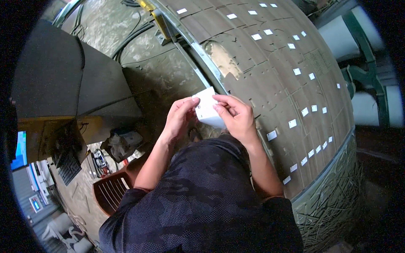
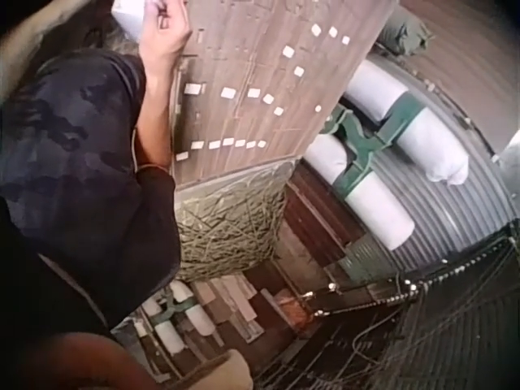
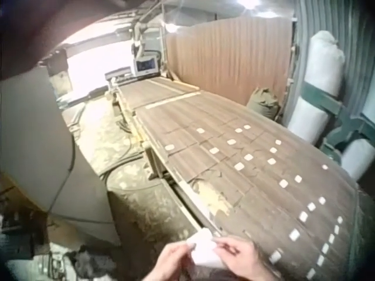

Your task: Manually applying small identification labels to specific sections of wood furniture panels on a factory production line.

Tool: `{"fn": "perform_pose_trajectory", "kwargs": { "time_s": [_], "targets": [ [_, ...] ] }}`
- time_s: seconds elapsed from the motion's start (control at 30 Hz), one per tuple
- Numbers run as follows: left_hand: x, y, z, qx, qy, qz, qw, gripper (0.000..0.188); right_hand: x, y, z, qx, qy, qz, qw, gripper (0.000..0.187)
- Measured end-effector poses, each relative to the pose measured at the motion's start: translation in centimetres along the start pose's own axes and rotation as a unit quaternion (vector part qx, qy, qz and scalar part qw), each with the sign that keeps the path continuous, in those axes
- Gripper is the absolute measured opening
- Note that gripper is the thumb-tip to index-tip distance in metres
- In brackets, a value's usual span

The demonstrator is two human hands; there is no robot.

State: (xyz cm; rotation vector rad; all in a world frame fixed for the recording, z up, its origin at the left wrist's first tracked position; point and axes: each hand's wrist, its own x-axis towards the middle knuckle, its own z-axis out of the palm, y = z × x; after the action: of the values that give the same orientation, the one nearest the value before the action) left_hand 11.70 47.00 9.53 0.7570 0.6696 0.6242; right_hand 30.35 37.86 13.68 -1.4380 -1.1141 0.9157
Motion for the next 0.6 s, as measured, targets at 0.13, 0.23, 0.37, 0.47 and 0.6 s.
{"fn": "perform_pose_trajectory", "kwargs": {
  "time_s": [0.13, 0.23, 0.37, 0.47, 0.6],
  "targets": [
    [-1.3, 0.1, -2.3, 0.026, -0.025, 0.018, 0.999, 0.029, -0.8, -1.2, 1.8, -0.007, 0.009, -0.007, 1.000, 0.027],
    [-2.1, 0.5, -2.9, 0.063, 0.000, 0.025, 0.998, 0.028, -1.4, -0.8, 2.8, -0.038, 0.005, -0.014, 0.999, 0.023],
    [-3.3, 0.0, -3.3, 0.068, 0.054, 0.005, 0.996, 0.026, -1.8, 2.2, 4.2, -0.024, 0.004, -0.063, 0.998, 0.026],
    [-3.5, -0.3, -3.2, 0.058, 0.041, 0.003, 0.997, 0.024, -3.0, 0.8, 4.1, -0.076, 0.017, -0.050, 0.996, 0.030],
    [-3.0, -2.0, -1.9, 0.038, 0.017, -0.038, 0.998, 0.023, -5.2, 0.0, 2.6, -0.145, 0.041, -0.013, 0.989, 0.028]
  ]
}}
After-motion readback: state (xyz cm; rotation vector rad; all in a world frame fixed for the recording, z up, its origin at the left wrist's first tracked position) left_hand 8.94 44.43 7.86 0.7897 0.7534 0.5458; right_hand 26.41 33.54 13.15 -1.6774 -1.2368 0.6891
